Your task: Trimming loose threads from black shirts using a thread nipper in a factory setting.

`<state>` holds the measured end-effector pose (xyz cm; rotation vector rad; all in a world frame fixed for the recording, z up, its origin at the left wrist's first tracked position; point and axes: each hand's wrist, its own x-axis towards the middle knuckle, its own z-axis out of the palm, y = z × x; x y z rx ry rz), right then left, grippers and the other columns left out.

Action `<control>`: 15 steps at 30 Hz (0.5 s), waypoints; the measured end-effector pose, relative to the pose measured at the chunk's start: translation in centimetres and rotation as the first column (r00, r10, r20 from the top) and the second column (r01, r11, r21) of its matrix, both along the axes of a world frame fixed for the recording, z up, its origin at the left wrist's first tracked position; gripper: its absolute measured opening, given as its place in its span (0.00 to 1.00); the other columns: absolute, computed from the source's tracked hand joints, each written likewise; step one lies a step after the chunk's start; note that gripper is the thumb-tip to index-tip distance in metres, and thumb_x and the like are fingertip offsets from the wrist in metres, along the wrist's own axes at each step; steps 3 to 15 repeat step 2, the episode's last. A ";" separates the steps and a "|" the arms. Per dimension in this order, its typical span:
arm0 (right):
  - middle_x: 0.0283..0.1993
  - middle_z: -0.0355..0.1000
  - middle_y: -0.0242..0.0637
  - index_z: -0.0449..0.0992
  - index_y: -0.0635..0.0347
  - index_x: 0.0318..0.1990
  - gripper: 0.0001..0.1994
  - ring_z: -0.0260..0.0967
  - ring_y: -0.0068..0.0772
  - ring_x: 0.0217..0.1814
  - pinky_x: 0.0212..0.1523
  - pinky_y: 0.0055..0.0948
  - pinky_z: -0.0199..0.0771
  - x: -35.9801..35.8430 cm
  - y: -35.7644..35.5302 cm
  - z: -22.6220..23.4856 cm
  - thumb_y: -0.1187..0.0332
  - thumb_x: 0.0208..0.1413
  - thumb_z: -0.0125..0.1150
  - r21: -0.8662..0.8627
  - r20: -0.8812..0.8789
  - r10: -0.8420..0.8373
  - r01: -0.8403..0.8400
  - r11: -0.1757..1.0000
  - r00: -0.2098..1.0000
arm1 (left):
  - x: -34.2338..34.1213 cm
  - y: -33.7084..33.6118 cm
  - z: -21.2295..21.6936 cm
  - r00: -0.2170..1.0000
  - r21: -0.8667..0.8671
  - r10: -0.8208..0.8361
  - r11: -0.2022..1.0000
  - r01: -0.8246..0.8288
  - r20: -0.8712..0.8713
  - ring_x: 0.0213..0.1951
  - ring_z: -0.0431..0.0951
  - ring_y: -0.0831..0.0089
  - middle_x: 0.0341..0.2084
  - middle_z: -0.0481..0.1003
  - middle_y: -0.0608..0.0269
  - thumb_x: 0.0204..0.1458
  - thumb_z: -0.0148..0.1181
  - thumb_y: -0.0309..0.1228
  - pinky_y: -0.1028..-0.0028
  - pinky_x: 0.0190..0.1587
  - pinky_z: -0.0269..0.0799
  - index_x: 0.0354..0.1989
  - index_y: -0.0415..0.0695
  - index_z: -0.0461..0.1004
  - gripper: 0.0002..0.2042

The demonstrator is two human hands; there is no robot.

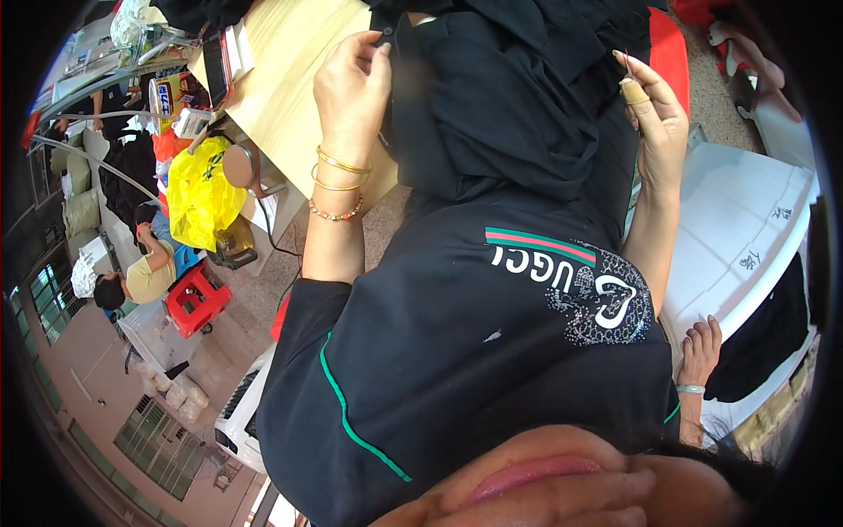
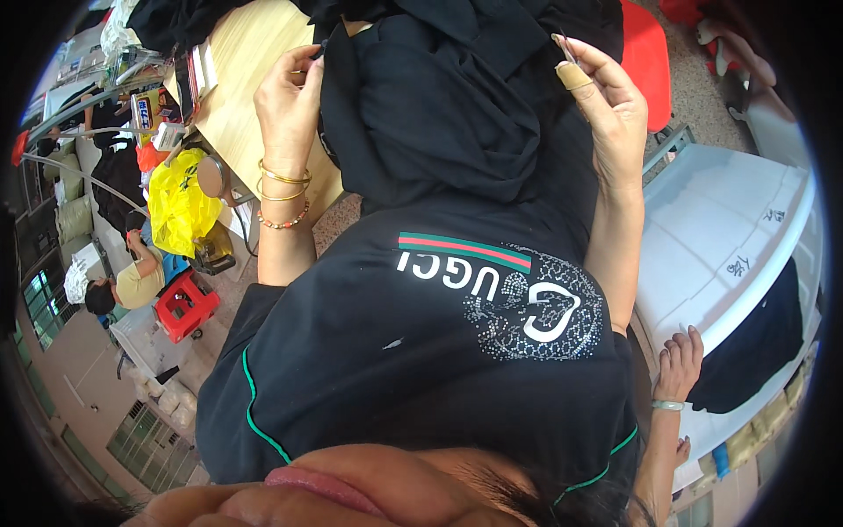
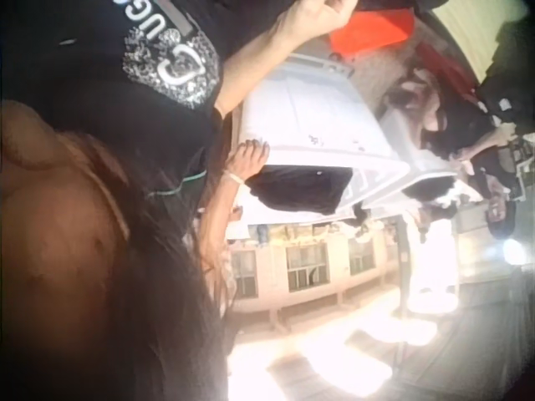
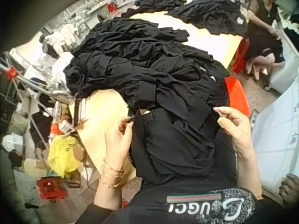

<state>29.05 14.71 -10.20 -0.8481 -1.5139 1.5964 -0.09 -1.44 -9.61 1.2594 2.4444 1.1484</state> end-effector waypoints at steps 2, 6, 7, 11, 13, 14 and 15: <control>0.51 0.74 0.39 0.74 0.66 0.52 0.16 0.71 0.24 0.51 0.58 0.23 0.67 0.3 0.1 0.0 0.73 0.56 0.62 0.001 0.029 0.013 -0.013 1.000 1.000 | -0.1 0.4 -0.1 0.999 0.087 0.007 0.996 -0.011 0.046 0.26 0.79 0.69 0.24 0.78 0.59 0.51 0.62 0.30 0.74 0.33 0.74 0.37 0.40 0.79 0.08; 0.51 0.74 0.39 0.74 0.66 0.52 0.16 0.71 0.24 0.51 0.58 0.23 0.67 0.3 0.1 0.0 0.73 0.56 0.62 0.001 0.029 0.013 -0.013 1.000 1.000 | -0.1 0.4 -0.1 0.999 0.087 0.007 0.996 -0.011 0.046 0.26 0.79 0.69 0.24 0.78 0.59 0.51 0.62 0.30 0.74 0.33 0.74 0.37 0.40 0.79 0.08; 0.51 0.74 0.39 0.74 0.66 0.52 0.16 0.71 0.24 0.51 0.58 0.23 0.67 0.3 0.1 0.0 0.73 0.56 0.62 0.001 0.029 0.013 -0.013 1.000 1.000 | -0.1 0.4 -0.1 0.999 0.087 0.007 0.996 -0.011 0.046 0.26 0.79 0.69 0.24 0.78 0.59 0.51 0.62 0.30 0.74 0.33 0.74 0.37 0.40 0.79 0.08; 0.51 0.74 0.39 0.74 0.66 0.52 0.16 0.71 0.24 0.51 0.58 0.23 0.67 0.3 0.1 0.0 0.73 0.56 0.62 0.001 0.029 0.013 -0.013 1.000 1.000 | -0.1 0.4 -0.1 0.999 0.087 0.007 0.996 -0.011 0.046 0.26 0.79 0.69 0.24 0.78 0.59 0.51 0.62 0.30 0.74 0.33 0.74 0.37 0.40 0.79 0.08; 0.51 0.74 0.39 0.74 0.66 0.52 0.16 0.71 0.24 0.51 0.58 0.23 0.67 0.3 0.1 0.0 0.73 0.56 0.62 0.001 0.029 0.013 -0.013 1.000 1.000 | -0.1 0.4 -0.1 0.999 0.087 0.007 0.996 -0.011 0.046 0.26 0.79 0.69 0.24 0.78 0.59 0.51 0.62 0.30 0.74 0.33 0.74 0.37 0.40 0.79 0.08; 0.51 0.74 0.39 0.74 0.66 0.52 0.16 0.71 0.24 0.51 0.58 0.23 0.67 0.3 0.1 0.0 0.73 0.56 0.62 0.001 0.029 0.013 -0.013 1.000 1.000 | -0.1 0.4 -0.1 0.999 0.087 0.007 0.996 -0.011 0.046 0.26 0.79 0.69 0.24 0.78 0.59 0.51 0.62 0.30 0.74 0.33 0.74 0.37 0.40 0.79 0.08; 0.51 0.74 0.39 0.74 0.66 0.52 0.16 0.71 0.24 0.51 0.58 0.23 0.67 0.3 0.1 0.0 0.73 0.56 0.62 0.001 0.029 0.013 -0.013 1.000 1.000 | -0.1 0.4 -0.1 0.999 0.087 0.007 0.996 -0.011 0.046 0.26 0.79 0.69 0.24 0.78 0.59 0.51 0.62 0.30 0.74 0.33 0.74 0.37 0.40 0.79 0.08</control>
